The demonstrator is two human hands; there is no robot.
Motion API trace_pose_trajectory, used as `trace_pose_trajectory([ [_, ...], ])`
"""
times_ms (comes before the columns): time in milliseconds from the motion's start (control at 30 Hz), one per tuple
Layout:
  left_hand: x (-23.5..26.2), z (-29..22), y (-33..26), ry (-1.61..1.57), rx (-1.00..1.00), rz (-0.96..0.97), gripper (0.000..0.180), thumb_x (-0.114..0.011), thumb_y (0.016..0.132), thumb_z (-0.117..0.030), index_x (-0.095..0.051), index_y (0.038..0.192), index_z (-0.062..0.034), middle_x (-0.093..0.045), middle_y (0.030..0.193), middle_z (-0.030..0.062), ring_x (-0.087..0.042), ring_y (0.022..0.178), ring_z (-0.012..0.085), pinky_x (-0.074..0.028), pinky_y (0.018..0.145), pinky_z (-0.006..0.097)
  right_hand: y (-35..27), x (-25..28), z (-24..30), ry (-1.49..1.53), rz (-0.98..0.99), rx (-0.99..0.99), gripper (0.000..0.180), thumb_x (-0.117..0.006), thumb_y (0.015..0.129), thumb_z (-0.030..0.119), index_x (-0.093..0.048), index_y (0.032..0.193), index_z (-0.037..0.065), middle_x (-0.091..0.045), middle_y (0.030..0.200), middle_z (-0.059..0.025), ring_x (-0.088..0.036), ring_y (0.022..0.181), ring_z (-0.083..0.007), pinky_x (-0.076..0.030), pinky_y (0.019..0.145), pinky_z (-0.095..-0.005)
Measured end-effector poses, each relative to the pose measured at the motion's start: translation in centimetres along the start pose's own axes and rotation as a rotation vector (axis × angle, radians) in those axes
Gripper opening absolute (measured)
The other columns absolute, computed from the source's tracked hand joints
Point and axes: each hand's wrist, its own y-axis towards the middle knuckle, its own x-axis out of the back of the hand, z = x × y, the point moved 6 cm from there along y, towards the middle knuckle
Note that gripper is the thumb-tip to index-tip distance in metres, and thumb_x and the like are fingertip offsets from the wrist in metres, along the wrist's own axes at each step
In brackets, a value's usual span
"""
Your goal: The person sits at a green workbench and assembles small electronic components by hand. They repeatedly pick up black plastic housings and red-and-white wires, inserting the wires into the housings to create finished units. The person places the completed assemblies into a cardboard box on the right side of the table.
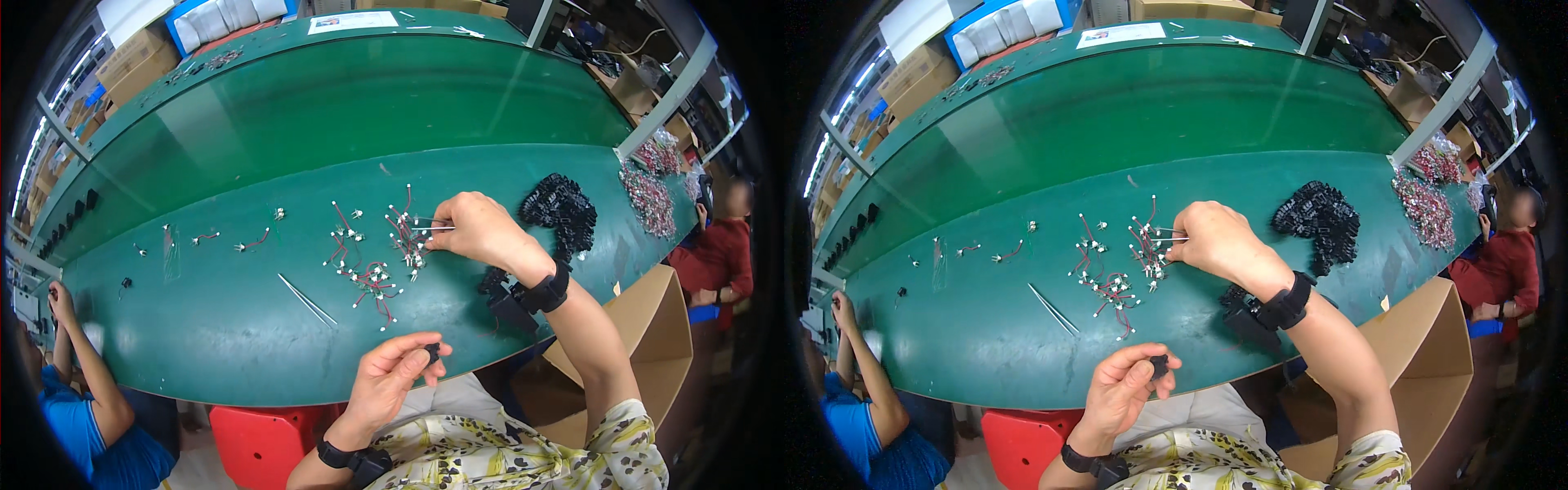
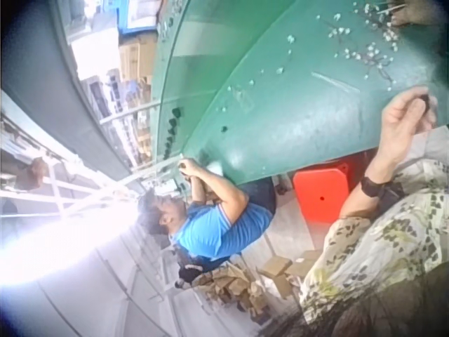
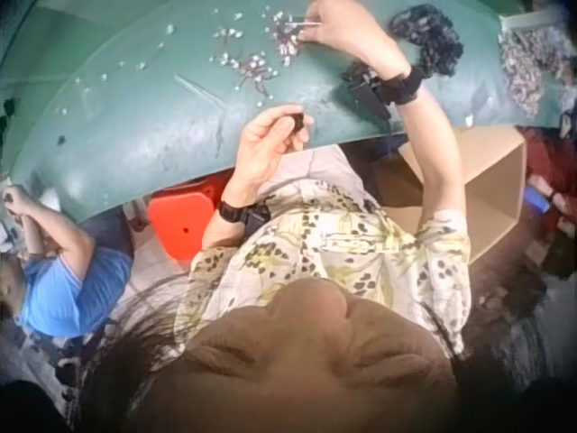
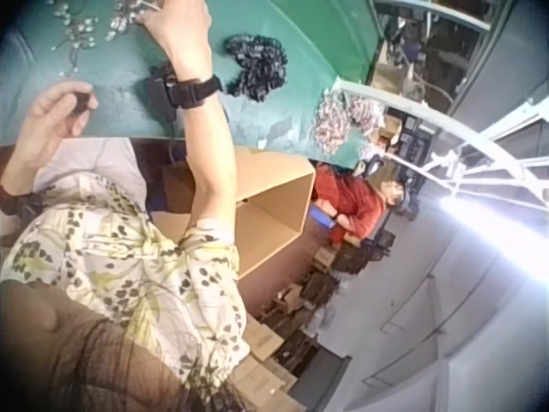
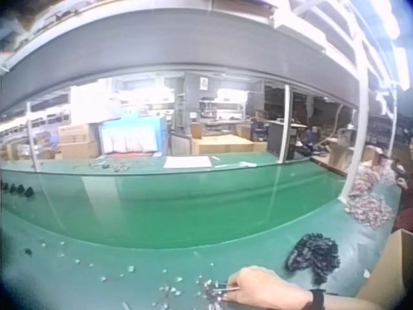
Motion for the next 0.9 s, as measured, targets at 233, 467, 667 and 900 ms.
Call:
trace_pose_trajectory([
  [233, -0.2, -0.1, 0.1, 0.045, -0.013, -0.015, 0.034, -0.061, 0.091, -0.001, -0.057, 0.125, -0.0003, -0.064, 0.111, 0.0167, -0.064, 0.089, 0.0204, -0.054, 0.078, 0.034, -0.4, 0.1, 0.3, -0.097, -0.078, 0.015, 0.018, -0.068, 0.074, 0.015, -0.069, 0.081, -0.001, -0.068, 0.074, -0.0167, -0.066, 0.069, -0.0295, -0.05, 0.066, -0.0387],
  [467, -0.6, 0.3, 0.1, 0.04, -0.06, -0.056, 0.034, -0.062, 0.089, 0.001, -0.058, 0.123, -0.0006, -0.065, 0.108, 0.0141, -0.066, 0.094, 0.0229, -0.055, 0.083, 0.037, -2.8, 2.1, -2.3, 0.308, -0.001, -0.147, 0.016, -0.069, 0.077, 0.015, -0.069, 0.082, 0.0, -0.063, 0.07, -0.0023, -0.053, 0.062, -0.0084, -0.041, 0.056, -0.0273],
  [667, -1.2, -0.1, 0.5, -0.019, -0.126, -0.144, 0.029, -0.06, 0.092, -0.002, -0.058, 0.121, -0.0021, -0.065, 0.108, 0.0127, -0.066, 0.099, 0.0251, -0.056, 0.087, 0.038, -5.8, -0.7, -2.3, 1.252, 0.24, -0.285, 0.012, -0.067, 0.085, 0.015, -0.061, 0.083, 0.004, -0.052, 0.067, 0.0041, -0.026, 0.042, 0.0017, -0.013, 0.036, -0.0188],
  [900, -3.7, -1.9, 0.3, -0.105, -0.223, -0.181, 0.032, -0.061, 0.09, 0.003, -0.056, 0.122, -0.0004, -0.064, 0.111, 0.0122, -0.065, 0.103, 0.0261, -0.055, 0.09, 0.039, -12.9, -2.0, 1.0, 1.624, 0.134, -0.181, 0.015, -0.066, 0.09, 0.012, -0.062, 0.101, 0.004, -0.048, 0.069, 0.0076, -0.029, 0.044, 0.0002, -0.018, 0.039, -0.0196],
])
